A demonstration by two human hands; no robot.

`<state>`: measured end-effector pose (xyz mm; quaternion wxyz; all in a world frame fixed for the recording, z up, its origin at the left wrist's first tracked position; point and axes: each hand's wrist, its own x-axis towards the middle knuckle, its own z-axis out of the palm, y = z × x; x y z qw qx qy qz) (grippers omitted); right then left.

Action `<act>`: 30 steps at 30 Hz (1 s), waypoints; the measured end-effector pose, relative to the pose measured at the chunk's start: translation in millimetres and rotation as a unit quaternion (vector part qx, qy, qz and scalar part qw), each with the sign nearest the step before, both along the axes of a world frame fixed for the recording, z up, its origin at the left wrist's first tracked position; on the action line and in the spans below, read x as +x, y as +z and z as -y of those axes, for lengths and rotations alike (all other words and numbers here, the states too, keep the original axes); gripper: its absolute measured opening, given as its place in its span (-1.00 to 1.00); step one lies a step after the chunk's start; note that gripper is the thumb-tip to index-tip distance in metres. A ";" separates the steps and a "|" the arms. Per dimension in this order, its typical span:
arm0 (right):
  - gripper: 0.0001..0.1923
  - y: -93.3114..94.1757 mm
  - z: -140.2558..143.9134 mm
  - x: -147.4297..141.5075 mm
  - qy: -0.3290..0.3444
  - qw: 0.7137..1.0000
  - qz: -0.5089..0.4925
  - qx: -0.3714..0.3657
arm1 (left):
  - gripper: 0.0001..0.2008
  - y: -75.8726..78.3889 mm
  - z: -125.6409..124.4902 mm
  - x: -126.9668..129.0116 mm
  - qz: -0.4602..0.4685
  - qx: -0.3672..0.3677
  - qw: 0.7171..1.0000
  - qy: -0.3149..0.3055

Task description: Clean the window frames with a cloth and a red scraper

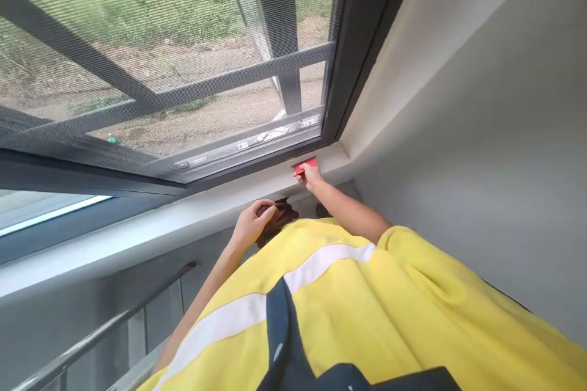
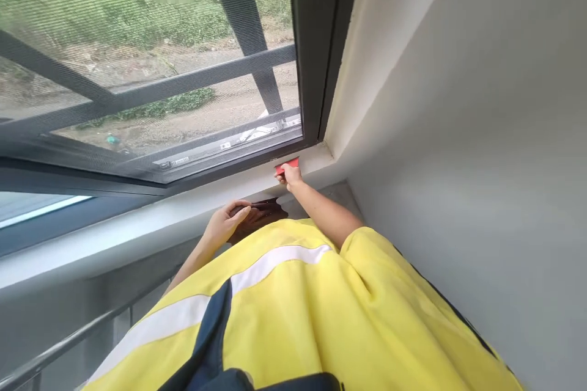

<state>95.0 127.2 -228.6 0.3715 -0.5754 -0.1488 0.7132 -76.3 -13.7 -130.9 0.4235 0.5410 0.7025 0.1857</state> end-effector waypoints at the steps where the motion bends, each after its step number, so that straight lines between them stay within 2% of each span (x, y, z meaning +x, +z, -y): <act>1: -0.81 2.1 -2.3 -6.1 -0.011 1.000 -0.025 -0.009 | -0.65 -1.1 3.1 -1.6 0.006 0.000 1.000 0.007; 6: -0.84 7.1 -19.7 -22.4 -0.058 0.997 -0.047 -0.014 | -0.65 -2.2 15.5 -8.6 0.022 0.000 0.999 0.033; 11: -0.83 6.8 -28.8 -24.2 -0.043 0.998 -0.036 -0.006 | -0.64 -5.6 20.9 -15.4 0.030 -0.004 0.999 0.041; 19: -0.82 11.8 -24.4 -33.9 -0.045 0.999 0.009 -0.003 | -0.66 -8.5 21.3 -24.9 0.039 -0.006 0.998 0.055; 23: -0.83 14.3 -21.7 -29.9 -0.049 0.999 0.012 0.015 | -0.67 -7.2 21.2 -30.3 0.038 -0.011 0.997 0.059; 30: -0.84 8.2 -20.9 -21.6 -0.043 0.999 -0.004 0.029 | -0.64 -12.7 21.4 -36.7 0.046 -0.015 0.997 0.054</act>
